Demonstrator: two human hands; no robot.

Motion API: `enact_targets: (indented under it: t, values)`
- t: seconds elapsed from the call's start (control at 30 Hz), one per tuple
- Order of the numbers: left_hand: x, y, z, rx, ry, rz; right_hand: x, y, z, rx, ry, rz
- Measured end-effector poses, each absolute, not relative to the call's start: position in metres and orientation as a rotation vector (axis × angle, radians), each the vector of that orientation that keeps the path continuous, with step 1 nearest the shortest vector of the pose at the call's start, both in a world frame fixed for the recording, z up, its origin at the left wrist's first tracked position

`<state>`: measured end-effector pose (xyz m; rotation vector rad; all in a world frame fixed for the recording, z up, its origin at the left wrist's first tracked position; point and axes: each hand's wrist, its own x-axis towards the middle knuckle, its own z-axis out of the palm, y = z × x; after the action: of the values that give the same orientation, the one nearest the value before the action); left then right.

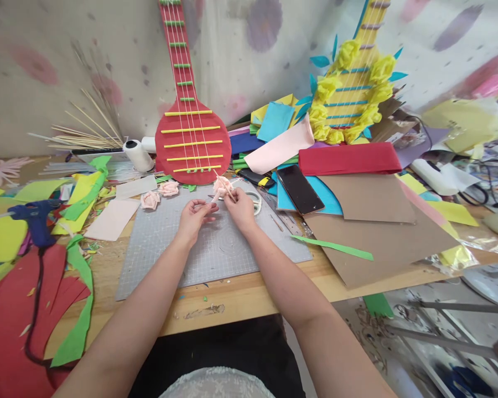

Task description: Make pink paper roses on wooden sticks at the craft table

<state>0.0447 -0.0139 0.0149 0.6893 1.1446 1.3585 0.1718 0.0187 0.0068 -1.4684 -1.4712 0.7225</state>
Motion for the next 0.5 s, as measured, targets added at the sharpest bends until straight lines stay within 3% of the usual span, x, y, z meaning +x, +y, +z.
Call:
enact_targets:
  t: [0.5]
  values:
    - [0.038, -0.008, 0.014, 0.684, 1.199, 1.534, 0.159, 0.012, 0.005, -1.398, -1.642, 0.678]
